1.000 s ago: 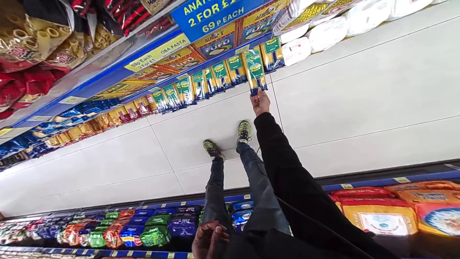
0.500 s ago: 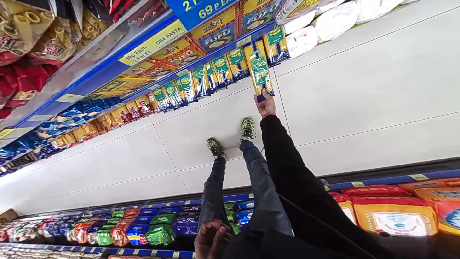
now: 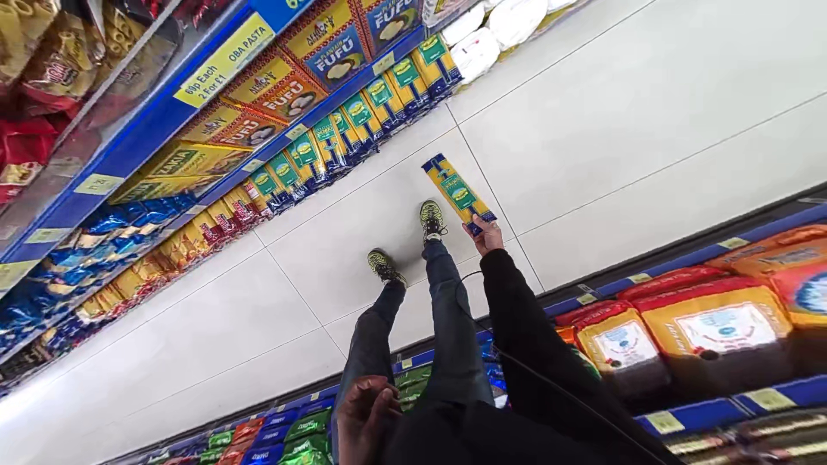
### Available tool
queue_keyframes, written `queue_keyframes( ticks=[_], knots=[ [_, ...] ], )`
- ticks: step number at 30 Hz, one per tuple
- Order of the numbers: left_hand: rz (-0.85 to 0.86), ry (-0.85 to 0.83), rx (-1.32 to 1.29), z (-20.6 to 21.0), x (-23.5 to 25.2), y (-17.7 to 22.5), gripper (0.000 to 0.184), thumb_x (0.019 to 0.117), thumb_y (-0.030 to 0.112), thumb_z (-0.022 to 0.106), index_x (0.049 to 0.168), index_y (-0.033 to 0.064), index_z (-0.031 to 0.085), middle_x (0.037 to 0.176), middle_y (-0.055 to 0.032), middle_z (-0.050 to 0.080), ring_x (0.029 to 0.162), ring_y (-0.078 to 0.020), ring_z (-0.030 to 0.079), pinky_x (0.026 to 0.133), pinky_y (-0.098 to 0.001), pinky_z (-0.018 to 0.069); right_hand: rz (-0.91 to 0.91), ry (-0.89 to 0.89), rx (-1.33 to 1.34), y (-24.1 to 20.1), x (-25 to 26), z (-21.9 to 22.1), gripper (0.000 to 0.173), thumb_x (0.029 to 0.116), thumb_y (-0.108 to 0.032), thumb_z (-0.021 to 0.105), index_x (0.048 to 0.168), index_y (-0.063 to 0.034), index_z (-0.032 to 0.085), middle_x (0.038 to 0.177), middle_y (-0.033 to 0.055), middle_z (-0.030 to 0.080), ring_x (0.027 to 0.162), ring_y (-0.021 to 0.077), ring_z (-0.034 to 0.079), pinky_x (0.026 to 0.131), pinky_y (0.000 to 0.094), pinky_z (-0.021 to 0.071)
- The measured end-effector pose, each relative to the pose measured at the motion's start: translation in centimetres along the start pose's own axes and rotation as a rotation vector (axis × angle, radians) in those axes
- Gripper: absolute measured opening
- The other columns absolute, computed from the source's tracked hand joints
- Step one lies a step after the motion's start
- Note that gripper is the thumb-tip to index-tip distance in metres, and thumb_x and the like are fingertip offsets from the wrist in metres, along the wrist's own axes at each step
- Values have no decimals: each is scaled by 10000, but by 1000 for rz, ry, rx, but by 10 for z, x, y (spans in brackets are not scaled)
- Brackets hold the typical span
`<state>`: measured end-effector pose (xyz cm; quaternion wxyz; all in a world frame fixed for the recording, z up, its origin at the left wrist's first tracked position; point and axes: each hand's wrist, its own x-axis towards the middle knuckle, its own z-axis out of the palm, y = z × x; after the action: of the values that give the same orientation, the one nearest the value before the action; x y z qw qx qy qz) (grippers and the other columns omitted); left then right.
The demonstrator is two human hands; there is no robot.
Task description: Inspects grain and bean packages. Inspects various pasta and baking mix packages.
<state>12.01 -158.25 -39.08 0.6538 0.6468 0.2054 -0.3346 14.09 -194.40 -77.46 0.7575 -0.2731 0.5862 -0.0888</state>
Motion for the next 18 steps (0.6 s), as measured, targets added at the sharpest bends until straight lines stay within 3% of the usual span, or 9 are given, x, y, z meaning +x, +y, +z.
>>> queue_keyframes(
  ticks=[4, 8, 10, 13, 15, 18],
  knots=[
    [-46, 21, 33, -9, -11, 16, 200, 941, -51, 640, 1140, -28, 633, 971, -143, 753, 779, -235, 756, 681, -369, 655, 6, 5, -148, -25, -74, -32, 477, 947, -5, 649, 1386, 2, 464, 1201, 180, 654, 990, 279, 709, 802, 453, 633],
    [-28, -47, 106, -19, -18, 40, 268, 962, 23, 621, 1210, -79, 608, 1029, -176, 738, 845, -268, 755, 727, -412, 659, 1, -81, -189, -72, -184, -20, 442, 938, 22, 629, 1350, -3, 472, 1160, 167, 667, 962, 273, 715, 781, 456, 638],
    [7, -97, 106, -21, -15, 59, 292, 971, 43, 622, 1232, -87, 605, 1073, -189, 733, 897, -284, 752, 779, -433, 655, -32, -186, -193, -105, -245, -1, 458, 910, 19, 640, 1336, 0, 471, 1147, 169, 676, 962, 279, 717, 788, 461, 638],
    [61, -151, 86, -24, -16, 106, 363, 991, 77, 614, 1311, -89, 572, 1159, -207, 703, 1005, -296, 728, 877, -452, 627, -86, -393, -187, -149, -339, 42, 620, 780, -62, 768, 1325, -12, 476, 1129, 161, 698, 960, 290, 728, 782, 474, 645],
    [134, -232, 48, -29, -23, 143, 461, 1010, 122, 582, 1411, -85, 486, 1261, -220, 667, 1107, -309, 695, 953, -468, 591, -117, -508, -185, -169, -404, 72, 766, 690, -146, 870, 1329, -33, 464, 1122, 143, 706, 953, 283, 734, 773, 469, 650],
    [372, -343, -39, -29, -36, 220, 706, 976, 266, 664, 1494, -99, 353, 1391, -232, 593, 1221, -326, 641, 1037, -477, 544, -210, -704, -163, -199, -488, 132, 819, 659, -206, 940, 1313, -24, 482, 1110, 143, 718, 942, 283, 740, 772, 461, 652]
  ],
)
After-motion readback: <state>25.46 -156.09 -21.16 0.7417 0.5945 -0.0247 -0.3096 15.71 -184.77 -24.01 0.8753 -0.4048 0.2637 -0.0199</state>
